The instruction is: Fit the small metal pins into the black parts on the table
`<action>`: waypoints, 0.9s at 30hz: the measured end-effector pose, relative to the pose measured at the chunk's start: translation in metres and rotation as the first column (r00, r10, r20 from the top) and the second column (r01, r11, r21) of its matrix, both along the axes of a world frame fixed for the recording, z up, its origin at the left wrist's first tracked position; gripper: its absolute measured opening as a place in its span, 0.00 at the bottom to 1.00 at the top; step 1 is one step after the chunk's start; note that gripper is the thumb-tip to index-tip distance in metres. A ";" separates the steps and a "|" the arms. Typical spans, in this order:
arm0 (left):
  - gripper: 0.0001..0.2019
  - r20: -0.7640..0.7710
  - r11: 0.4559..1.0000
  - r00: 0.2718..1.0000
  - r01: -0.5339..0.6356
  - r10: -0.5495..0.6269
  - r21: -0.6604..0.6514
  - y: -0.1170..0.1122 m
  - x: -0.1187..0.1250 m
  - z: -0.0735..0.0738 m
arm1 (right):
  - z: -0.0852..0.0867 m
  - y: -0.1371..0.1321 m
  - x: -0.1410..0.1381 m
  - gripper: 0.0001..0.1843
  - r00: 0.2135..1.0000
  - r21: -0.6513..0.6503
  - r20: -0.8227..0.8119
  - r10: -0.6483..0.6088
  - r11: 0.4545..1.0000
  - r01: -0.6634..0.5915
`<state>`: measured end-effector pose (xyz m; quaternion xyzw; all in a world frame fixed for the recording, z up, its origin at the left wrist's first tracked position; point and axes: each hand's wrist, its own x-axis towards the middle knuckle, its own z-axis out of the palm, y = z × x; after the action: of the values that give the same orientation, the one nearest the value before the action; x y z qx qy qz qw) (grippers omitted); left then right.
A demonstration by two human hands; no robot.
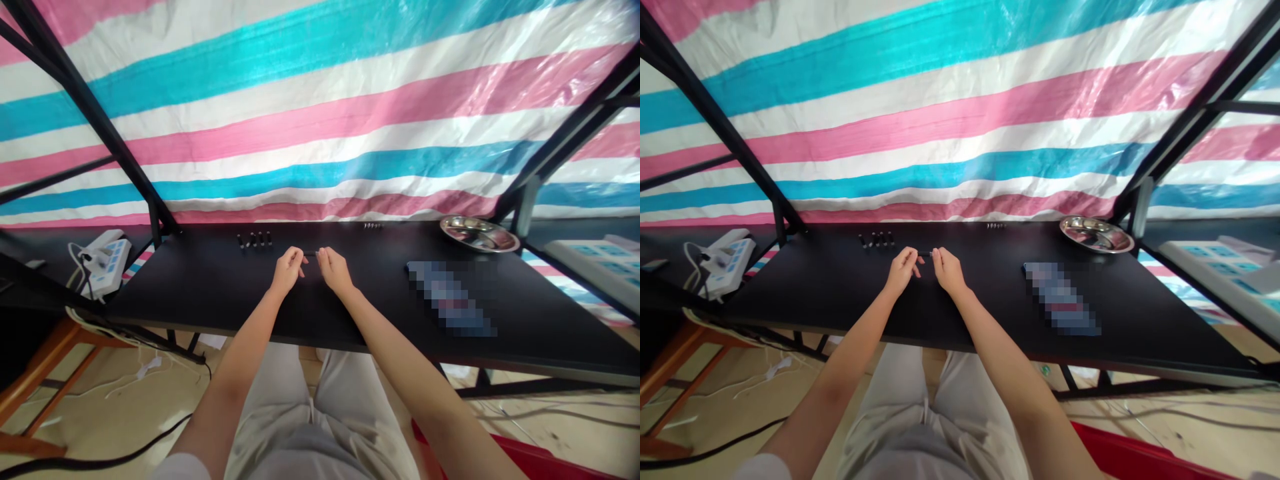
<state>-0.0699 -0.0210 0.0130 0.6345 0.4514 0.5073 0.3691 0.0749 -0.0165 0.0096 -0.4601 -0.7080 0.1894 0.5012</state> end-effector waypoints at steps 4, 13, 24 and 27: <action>0.17 -0.008 1.000 1.000 -0.023 0.023 -0.011 0.001 0.001 -0.001 | 0.001 -0.001 -0.001 0.24 1.000 0.003 0.012 -0.007 1.000 0.007; 0.22 0.014 0.995 0.998 -0.065 0.066 -0.081 -0.002 0.005 0.002 | 0.000 -0.001 0.000 0.23 1.000 0.009 0.020 -0.014 1.000 0.014; 0.24 0.137 0.988 0.987 -0.064 0.083 -0.140 0.001 0.006 0.004 | 0.000 0.000 0.000 0.21 1.000 0.000 0.008 0.026 1.000 -0.026; 0.23 0.177 0.985 0.980 -0.063 0.092 -0.160 0.003 0.005 0.002 | -0.001 0.000 0.000 0.21 0.999 -0.013 0.002 0.047 0.999 -0.046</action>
<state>-0.0647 -0.0180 0.0149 0.5365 0.4777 0.5414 0.4368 0.0746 -0.0161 0.0088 -0.4469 -0.7180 0.2048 0.4928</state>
